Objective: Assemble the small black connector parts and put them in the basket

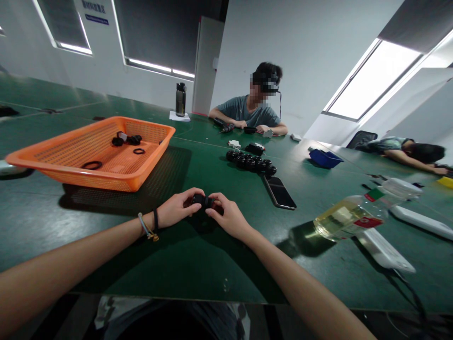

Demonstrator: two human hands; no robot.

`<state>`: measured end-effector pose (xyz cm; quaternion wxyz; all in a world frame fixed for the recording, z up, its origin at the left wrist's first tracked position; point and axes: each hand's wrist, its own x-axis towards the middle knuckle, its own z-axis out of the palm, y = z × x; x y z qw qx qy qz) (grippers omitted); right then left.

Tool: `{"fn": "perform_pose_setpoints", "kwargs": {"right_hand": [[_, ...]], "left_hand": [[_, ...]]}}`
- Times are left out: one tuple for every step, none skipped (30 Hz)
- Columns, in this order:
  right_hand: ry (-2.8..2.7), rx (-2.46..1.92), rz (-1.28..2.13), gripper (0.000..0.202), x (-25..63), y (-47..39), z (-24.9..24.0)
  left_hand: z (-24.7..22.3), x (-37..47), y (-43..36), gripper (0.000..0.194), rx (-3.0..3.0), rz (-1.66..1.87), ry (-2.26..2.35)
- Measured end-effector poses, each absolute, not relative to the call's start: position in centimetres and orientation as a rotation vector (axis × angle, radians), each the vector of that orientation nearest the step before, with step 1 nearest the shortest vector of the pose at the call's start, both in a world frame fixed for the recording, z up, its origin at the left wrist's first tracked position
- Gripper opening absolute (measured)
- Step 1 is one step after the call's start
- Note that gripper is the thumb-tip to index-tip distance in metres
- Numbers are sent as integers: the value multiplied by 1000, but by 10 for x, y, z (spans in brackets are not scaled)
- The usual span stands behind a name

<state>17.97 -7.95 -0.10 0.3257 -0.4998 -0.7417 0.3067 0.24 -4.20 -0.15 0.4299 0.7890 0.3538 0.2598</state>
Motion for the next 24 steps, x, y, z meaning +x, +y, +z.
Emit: {"fn": "perform_pose_setpoints", "kwargs": {"right_hand": [[-1948,-1312,801,22,180,-79,-1],[-1950,-1311,798,22,180,-79,-1],[-1952,-1308,795,21,180,-79,-2],[-1953,-1302,793,21,181,-79,-2],[-1955,-1296,790,21,181,-79,-3],[-1956,-1289,789,21,181,-78,-3],[-1958,-1285,789,21,181,-78,-3],[-1960,-1285,789,22,181,-78,-4],[-1963,-1287,788,22,181,-78,-4],[-1968,-1293,787,22,181,-78,-3],[-1971,-1301,783,22,181,-78,-3],[-1974,-1309,779,22,181,-78,-3],[-1976,-1314,775,22,181,-78,-3],[-1977,-1317,774,22,180,-78,-3],[-1977,-1316,774,22,180,-78,-3],[-1977,-1312,774,22,180,-78,-3],[-1977,-1308,774,22,181,-78,-3],[-1977,-1304,774,22,181,-78,-4],[-1977,-1299,774,22,181,-78,-4],[-1977,-1295,775,22,181,-78,-4],[-1975,-1292,777,22,181,-78,-4],[-1973,-1290,780,22,181,-78,-5],[-1972,-1289,783,22,181,-78,-4],[-1972,-1289,782,22,181,-78,-4]], "left_hand": [[-2,2,-42,31,1969,650,884],[-2,2,-42,31,1969,652,885],[-2,2,-42,31,1968,655,886],[-2,2,-42,31,1969,657,885],[-2,3,-42,31,1969,658,884],[-2,3,-42,31,1970,659,882],[-2,3,-42,31,1971,657,881],[-2,3,-42,32,1973,656,879],[-2,3,-42,32,1974,654,878],[-2,3,-42,32,1974,653,878],[-2,3,-43,32,1973,652,880],[-2,3,-43,32,1971,651,881],[-2,3,-43,32,1968,651,881],[-2,3,-43,32,1964,650,881],[-2,3,-43,32,1962,649,882],[-1,3,-43,32,1962,648,882],[-1,3,-43,32,1962,647,883],[-1,3,-43,32,1964,649,885],[-1,3,-43,32,1966,651,886],[0,3,-43,32,1968,653,886],[0,3,-43,32,1969,655,886],[0,3,-43,32,1968,654,884],[0,3,-44,32,1966,654,883],[0,3,-44,31,1963,653,881]]}}
